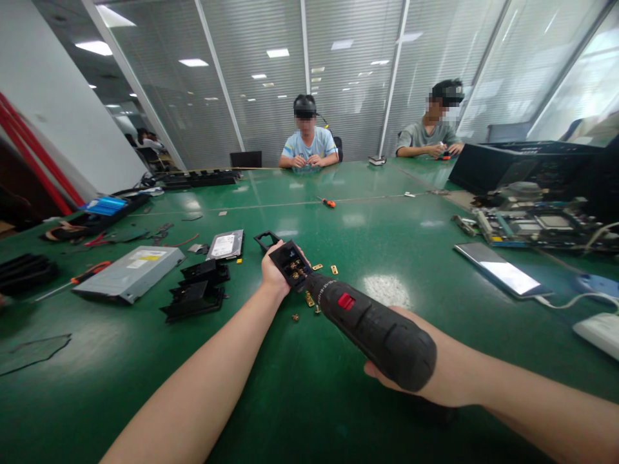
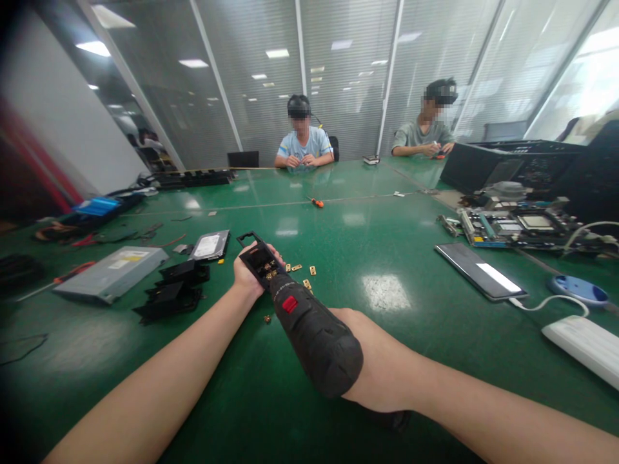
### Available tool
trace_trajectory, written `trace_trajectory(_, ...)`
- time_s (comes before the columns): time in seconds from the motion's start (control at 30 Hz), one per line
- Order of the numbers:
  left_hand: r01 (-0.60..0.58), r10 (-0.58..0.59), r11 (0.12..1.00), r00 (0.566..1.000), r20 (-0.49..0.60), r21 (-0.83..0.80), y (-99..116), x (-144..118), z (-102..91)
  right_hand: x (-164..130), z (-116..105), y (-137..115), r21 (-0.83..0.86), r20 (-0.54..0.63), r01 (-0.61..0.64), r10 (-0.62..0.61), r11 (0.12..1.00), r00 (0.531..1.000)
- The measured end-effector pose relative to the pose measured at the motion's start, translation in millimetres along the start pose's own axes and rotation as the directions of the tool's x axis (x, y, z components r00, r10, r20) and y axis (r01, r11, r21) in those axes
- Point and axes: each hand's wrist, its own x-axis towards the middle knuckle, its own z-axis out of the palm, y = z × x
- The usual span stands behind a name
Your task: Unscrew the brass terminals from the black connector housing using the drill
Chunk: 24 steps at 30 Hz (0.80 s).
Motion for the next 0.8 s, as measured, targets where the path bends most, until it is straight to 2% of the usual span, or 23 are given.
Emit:
trace_trajectory(0.37,-0.049,0.049,0.999,0.999,-0.022,0.002,-2.8,4.6,-3.8,-1.3,0.1,1.8,0.002,-0.009,-0.035,0.035,0.999,0.999)
trace_trajectory(0.53,-0.049,0.049,0.999,0.998,-0.036,0.019,-3.6,5.0,-4.3,-1.3,-1.4,4.0,-0.043,0.001,-0.008,0.008,0.999,1.0)
trace_trajectory(0.8,-0.047,0.048,0.999,0.998,-0.031,0.017,-6.5,6.9,-5.2,-2.2,-1.8,5.6,-0.017,0.031,-0.095,0.096,0.995,0.995)
